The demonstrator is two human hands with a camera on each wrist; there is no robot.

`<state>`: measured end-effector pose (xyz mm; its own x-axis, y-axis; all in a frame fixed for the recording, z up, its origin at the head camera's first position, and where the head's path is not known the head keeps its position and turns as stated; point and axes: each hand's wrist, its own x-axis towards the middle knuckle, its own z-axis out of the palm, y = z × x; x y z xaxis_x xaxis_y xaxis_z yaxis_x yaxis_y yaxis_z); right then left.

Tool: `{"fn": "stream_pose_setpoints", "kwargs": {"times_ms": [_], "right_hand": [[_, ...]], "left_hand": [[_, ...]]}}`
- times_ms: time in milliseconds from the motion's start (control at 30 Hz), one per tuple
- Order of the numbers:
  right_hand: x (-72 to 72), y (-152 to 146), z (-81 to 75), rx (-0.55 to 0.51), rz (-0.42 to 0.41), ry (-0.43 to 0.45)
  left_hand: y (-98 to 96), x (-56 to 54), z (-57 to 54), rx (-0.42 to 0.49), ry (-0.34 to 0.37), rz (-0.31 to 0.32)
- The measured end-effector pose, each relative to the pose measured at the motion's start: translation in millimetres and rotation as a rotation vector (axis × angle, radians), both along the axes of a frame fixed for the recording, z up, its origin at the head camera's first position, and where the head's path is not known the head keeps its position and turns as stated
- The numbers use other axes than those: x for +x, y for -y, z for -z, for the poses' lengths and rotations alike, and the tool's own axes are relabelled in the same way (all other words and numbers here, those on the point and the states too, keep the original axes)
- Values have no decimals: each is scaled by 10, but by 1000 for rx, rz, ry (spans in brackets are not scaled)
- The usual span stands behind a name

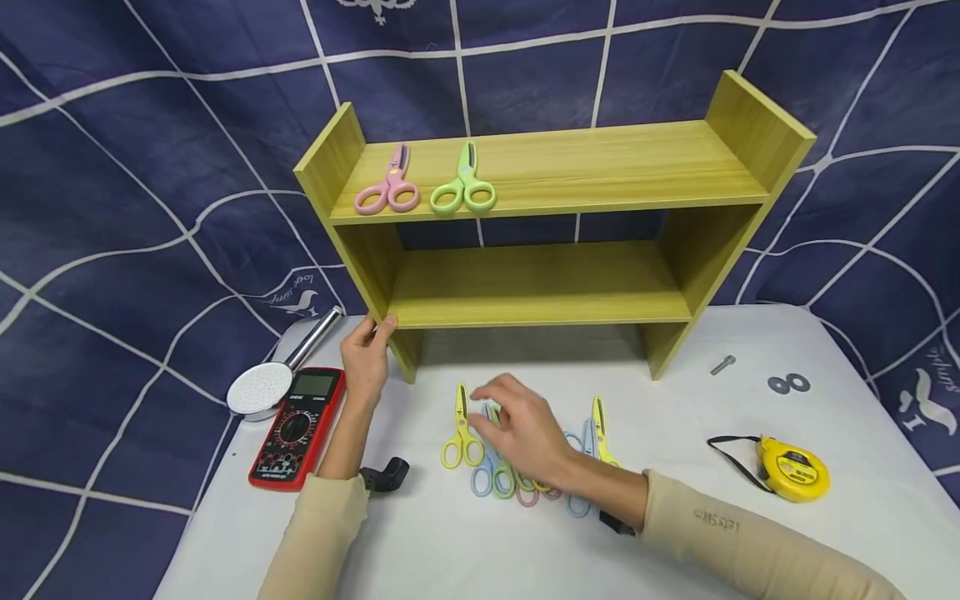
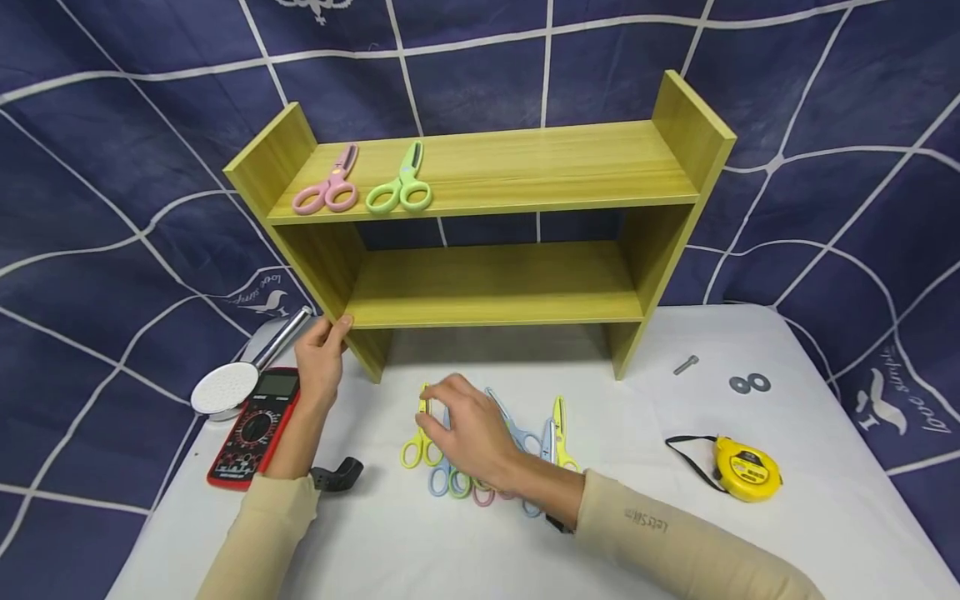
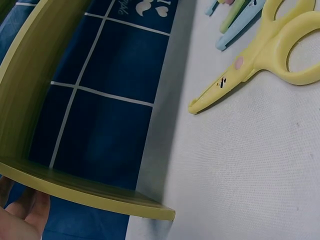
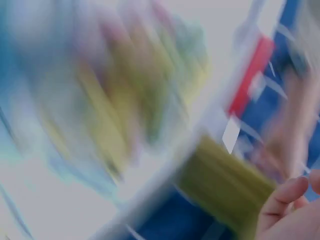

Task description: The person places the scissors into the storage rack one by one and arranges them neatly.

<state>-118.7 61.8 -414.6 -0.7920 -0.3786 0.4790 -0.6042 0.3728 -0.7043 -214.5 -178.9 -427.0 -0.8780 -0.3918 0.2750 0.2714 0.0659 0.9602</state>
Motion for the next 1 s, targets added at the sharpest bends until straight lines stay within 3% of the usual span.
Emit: {"fn": "stream_pose_setpoints", "kwargs": {"times_ms": [67,133,267,700,1000], "right_hand": [[122,-26,224,104,-2,138],[209,-65,380,188,-5,213],[287,-149,534,312,5,229],[324,-348,543,565,-91,271],[338,-351,542,678,-139,200]], "left_hand": [[-3,-3,1,6,11,3],[-8,-1,-6,11,19,7],[-6,1,-24,18,23,6],[-4,12,-15,-12,13,4],[6,23,-7,-20,21,18]]}}
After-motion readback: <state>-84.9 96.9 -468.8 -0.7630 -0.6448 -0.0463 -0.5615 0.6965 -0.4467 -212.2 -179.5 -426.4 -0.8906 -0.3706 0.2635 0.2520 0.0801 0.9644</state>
